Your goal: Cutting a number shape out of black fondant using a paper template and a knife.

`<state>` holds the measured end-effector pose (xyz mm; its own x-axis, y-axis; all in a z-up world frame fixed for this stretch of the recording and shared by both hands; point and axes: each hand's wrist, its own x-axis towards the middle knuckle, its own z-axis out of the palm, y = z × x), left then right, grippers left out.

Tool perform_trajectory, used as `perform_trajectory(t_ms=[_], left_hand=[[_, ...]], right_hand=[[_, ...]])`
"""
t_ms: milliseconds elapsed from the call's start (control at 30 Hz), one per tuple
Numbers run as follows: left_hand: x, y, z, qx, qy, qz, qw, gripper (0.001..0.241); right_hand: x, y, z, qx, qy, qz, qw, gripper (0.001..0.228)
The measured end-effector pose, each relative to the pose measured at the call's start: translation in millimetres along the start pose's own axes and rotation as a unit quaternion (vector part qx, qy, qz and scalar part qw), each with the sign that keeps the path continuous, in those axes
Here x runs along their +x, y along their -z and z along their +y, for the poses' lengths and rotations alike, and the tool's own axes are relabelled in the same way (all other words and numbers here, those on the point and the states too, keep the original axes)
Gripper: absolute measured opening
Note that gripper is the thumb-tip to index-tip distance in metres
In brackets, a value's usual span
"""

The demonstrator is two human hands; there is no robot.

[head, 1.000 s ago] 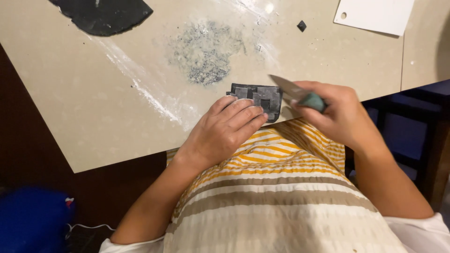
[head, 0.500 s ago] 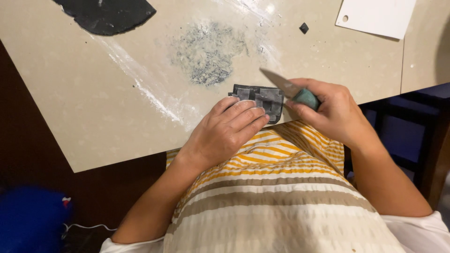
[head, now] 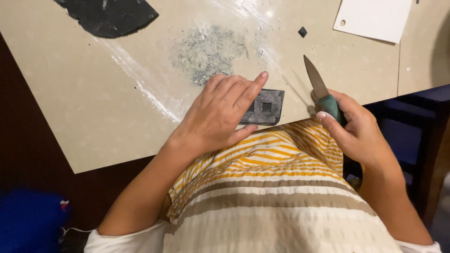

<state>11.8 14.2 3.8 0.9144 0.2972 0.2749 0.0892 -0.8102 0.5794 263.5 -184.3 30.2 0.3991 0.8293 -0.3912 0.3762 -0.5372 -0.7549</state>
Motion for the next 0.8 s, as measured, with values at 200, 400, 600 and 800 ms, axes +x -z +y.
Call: perform_trajectory(t_ms=[200, 400, 600, 800], left_hand=[[3, -1, -12, 0.018, 0.001, -0.001, 1.0, 0.104], [31, 40, -48, 0.0, -0.036, -0.08, 0.996, 0.104], [93, 64, -65, 0.013, -0.118, -0.249, 0.961, 0.107], [113, 66, -70, 0.138, -0.245, -0.23, 0.932, 0.113]], right_hand=[[2, 3, -2, 0.036, 0.013, 0.009, 0.999, 0.043], [9, 6, -17, 0.019, 0.008, 0.013, 1.0, 0.044], [6, 3, -20, 0.052, 0.005, 0.024, 0.998, 0.044], [3, 13, -2, 0.045, -0.004, 0.038, 0.998, 0.042]])
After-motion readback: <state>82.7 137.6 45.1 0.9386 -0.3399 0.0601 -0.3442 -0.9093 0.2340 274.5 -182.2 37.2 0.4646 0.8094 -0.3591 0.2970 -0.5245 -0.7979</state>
